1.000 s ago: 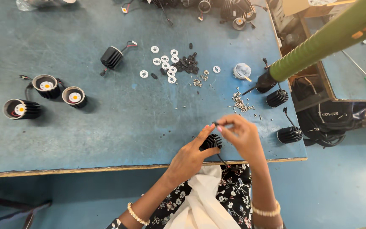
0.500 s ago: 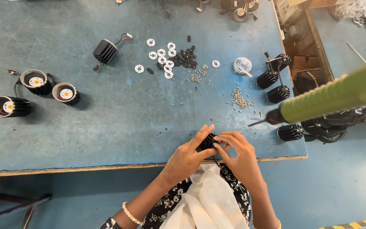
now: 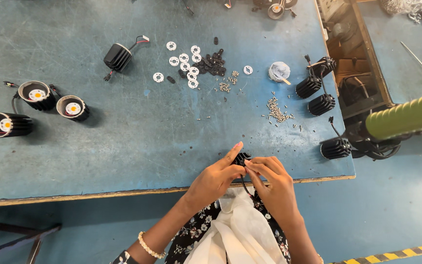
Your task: The person assembles LED light fixtures by placing circular components into a heat sink housing, picking up small screws from a pile, and then using a power screwdriver and a manual screwdriver to secure the components.
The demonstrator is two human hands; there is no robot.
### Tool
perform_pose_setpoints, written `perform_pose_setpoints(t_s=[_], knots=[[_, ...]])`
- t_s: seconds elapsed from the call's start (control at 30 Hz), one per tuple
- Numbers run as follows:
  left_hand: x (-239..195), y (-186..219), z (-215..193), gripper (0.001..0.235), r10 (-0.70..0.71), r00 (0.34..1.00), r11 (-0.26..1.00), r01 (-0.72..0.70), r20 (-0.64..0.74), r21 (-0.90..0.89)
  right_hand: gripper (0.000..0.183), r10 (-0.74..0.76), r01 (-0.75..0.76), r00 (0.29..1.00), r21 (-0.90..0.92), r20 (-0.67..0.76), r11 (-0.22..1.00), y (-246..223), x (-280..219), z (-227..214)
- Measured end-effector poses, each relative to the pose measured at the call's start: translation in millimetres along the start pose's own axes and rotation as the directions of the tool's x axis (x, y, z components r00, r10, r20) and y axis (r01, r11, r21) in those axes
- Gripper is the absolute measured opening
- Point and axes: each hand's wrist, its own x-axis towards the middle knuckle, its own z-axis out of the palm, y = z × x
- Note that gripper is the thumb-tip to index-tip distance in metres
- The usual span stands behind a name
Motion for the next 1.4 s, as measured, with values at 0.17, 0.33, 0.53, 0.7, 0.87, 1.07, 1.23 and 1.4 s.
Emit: perform_pose_setpoints(t_s=[0.17,0.33,0.53,0.7,0.87,1.07,1.23,1.4], knots=[[-0.7,-2.7,-3.9,0.010,-0.090,0.994,0.985,0.098,0.059,-0.140,0.023,0.127,-0.125,0.991,0.045,-0.038,0.991,-2.9,-7.1,10.7],[1.1,-3.9,-6.7,0.012,-0.188,0.977,0.961,0.205,0.104,-0.185,0.023,0.173,-0.169,0.984,0.092,-0.036,0.981,-4.3,-7.5,14.0],[2.2,-6.6,-6.6,0.015,-0.084,0.995,0.983,0.092,0.057,-0.160,0.019,0.087,-0.084,0.995,0.064,-0.056,0.994,-3.1,-2.2,9.2],[2.2,-5.2,-8.6,0.017,-0.172,0.984,0.959,0.180,0.057,-0.218,0.019,0.088,-0.085,0.995,0.054,-0.052,0.995,-5.4,0.0,6.3],[2.9,-1.3,-9.7,0.021,-0.163,0.986,0.968,0.163,0.018,-0.190,0.015,-0.006,0.006,1.000,-0.061,0.000,0.998,-7.9,1.6,2.7],[4.3,-0.6,-11.8,0.023,-0.149,0.989,0.945,0.142,-0.001,-0.295,0.025,-0.038,0.058,0.995,-0.218,0.095,0.974,-16.5,0.5,1.6],[19.4,-18.9,-8.8,0.025,-0.289,0.946,0.832,0.325,0.151,-0.449,0.022,0.023,-0.001,0.994,-0.189,0.111,0.982,-17.4,-1.8,0.6],[34.6,-43.7,-11.3,0.025,-0.265,0.918,0.712,0.393,0.295,-0.582,0.026,0.065,-0.066,0.995,0.016,0.080,0.998,0.8,-13.2,2.4]])
